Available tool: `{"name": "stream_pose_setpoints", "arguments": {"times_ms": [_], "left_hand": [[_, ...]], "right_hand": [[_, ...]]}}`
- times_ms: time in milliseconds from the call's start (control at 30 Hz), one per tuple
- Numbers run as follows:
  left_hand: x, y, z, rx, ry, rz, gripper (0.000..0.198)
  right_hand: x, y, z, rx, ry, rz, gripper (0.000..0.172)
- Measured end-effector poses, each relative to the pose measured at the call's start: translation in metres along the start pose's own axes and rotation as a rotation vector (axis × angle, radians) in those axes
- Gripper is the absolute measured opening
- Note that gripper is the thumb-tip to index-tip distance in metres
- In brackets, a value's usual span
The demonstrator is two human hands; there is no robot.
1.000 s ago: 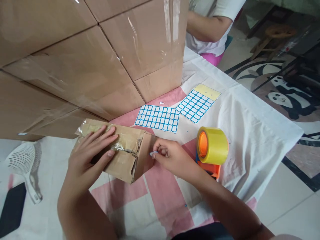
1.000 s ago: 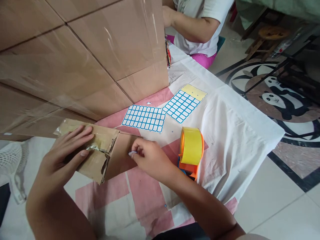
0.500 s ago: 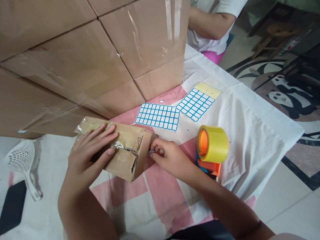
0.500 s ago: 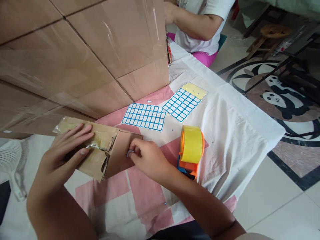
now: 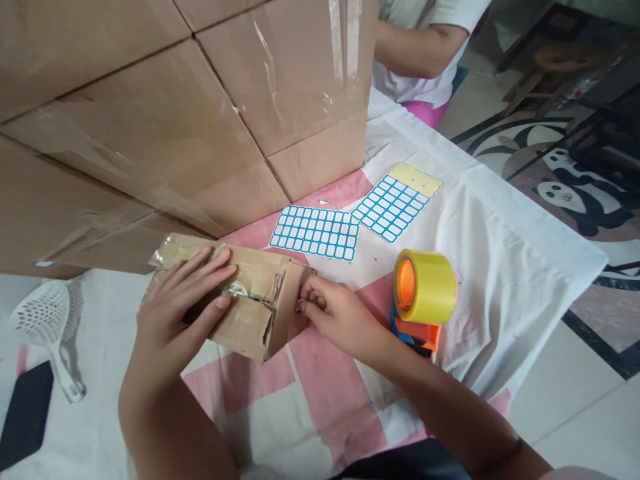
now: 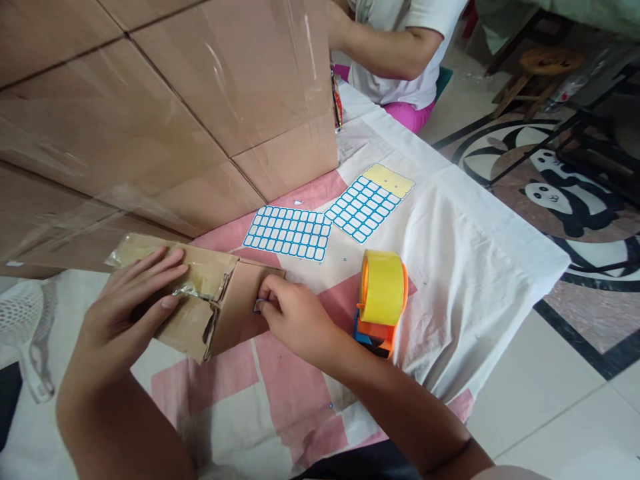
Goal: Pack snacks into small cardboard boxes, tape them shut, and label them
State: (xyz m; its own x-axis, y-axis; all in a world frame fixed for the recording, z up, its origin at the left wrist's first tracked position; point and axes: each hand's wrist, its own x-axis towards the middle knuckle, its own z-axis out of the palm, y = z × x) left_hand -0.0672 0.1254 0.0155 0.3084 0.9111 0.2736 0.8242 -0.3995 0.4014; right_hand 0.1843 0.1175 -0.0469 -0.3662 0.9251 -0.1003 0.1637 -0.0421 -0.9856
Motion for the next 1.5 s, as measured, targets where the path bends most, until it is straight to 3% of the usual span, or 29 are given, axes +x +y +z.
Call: {"name": "stream_pose_setpoints", "arguments": {"times_ms": [233,400,600,667,800,933,1033,1100,1200,1267,1333,1400,1500], "left_hand": [[0.003,0.003,0.003,0.036,0.025,-0.027,0.033],[0.004,0.002,0.003,0.042,0.021,-0.024,0.034],[0.001,0.003,0.003,0.047,0.036,-0.011,0.036],[0.001,0.001,0.004,0.049,0.041,-0.001,0.037],[-0.001,-0.007,0.007,0.037,0.106,0.069,0.036],[-0.012,-0.016,0.008,0.012,0.172,0.134,0.031],[-0.027,-0.016,0.011,-0.049,0.321,0.119,0.023],[-0.037,-0.012,0.015,-0.086,0.419,0.086,0.020],[-0.046,0.003,0.021,-0.107,0.577,0.090,0.021],[-0.050,0.015,0.022,-0.060,0.753,0.136,0.024],[-0.054,0.024,0.023,0.017,0.927,0.196,0.028],[-0.062,0.025,0.023,0.070,1.026,0.232,0.031],[-0.080,0.011,0.026,0.076,1.023,0.217,0.025]], "right_hand": [[-0.001,-0.003,0.002,-0.275,0.111,0.142,0.009],[-0.003,-0.007,0.003,-0.344,-0.027,0.024,0.012],[-0.004,-0.004,0.005,-0.344,0.054,-0.024,0.017],[-0.003,-0.001,0.006,-0.277,0.101,-0.076,0.029],[0.002,0.007,0.001,-0.197,0.131,-0.162,0.069],[0.000,0.009,0.000,-0.219,-0.055,-0.251,0.092],[-0.007,0.005,0.017,-0.363,-0.181,-0.248,0.136],[-0.011,0.002,0.034,-0.446,-0.115,-0.203,0.152],[-0.022,-0.003,0.047,-0.447,0.031,-0.225,0.147],[-0.035,-0.010,0.038,-0.358,0.089,-0.267,0.134],[-0.056,-0.020,0.014,-0.193,0.140,-0.299,0.118],[-0.079,-0.033,-0.024,-0.051,0.240,-0.345,0.104],[-0.106,-0.047,-0.101,-0.073,0.589,-0.435,0.092]]}}
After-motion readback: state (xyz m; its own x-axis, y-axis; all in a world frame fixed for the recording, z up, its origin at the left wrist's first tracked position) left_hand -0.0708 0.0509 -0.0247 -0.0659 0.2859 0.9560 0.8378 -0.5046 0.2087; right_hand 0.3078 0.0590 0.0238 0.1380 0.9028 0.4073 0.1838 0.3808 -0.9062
